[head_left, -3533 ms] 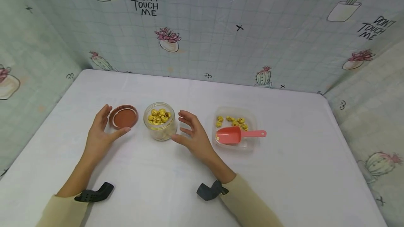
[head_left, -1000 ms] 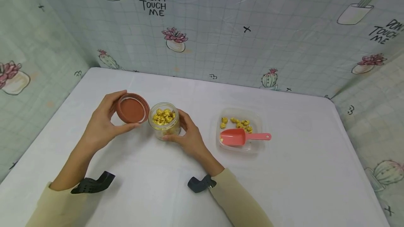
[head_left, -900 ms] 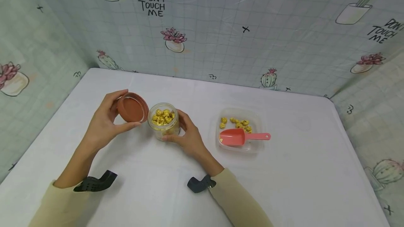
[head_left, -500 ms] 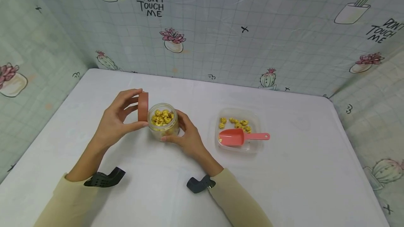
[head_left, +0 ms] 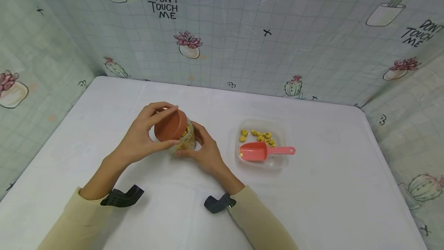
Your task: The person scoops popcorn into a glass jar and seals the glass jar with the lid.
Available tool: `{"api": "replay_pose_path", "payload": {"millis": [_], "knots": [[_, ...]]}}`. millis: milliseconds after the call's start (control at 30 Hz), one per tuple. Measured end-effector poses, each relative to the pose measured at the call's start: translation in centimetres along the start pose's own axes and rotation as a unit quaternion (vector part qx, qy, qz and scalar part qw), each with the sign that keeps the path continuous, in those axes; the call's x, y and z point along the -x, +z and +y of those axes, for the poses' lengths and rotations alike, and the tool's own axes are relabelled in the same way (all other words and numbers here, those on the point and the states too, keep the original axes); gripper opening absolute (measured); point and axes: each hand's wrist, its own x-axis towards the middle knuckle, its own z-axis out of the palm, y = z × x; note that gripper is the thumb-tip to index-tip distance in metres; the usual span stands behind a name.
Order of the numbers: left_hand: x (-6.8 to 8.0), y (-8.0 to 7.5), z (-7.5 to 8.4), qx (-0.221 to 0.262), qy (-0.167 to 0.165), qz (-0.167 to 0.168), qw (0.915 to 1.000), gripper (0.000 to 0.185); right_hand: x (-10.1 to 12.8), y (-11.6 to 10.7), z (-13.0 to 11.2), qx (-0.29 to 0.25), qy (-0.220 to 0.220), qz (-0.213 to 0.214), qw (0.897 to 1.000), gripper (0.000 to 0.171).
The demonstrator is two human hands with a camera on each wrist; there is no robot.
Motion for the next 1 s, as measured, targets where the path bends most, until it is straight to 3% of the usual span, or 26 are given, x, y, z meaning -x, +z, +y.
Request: {"api": "replay_pose_path", "payload": {"millis": [267, 433, 700, 1000], "knots": [[-0.7, 0.4, 0.6, -0.079, 0.021, -0.023, 0.9964, 0.074, 0.0, -0.1, -0.1, 0.002, 0.013, 0.005, 1.000, 0.083], [-1.0, 0.6, 0.7, -0.100, 0.010, -0.036, 0.9943, 0.072, 0.0, -0.1, 0.2, 0.008, 0.015, 0.003, 1.000, 0.083], [-1.3, 0.8, 0.9, -0.123, -0.004, -0.045, 0.9914, 0.071, -0.9, 0.1, 3.4, 0.015, 0.001, 0.003, 1.000, 0.087], [-1.3, 1.2, 1.3, -0.143, -0.033, -0.058, 0.9876, 0.073, -0.9, 0.0, 3.8, 0.000, -0.014, -0.004, 1.000, 0.084]]}}
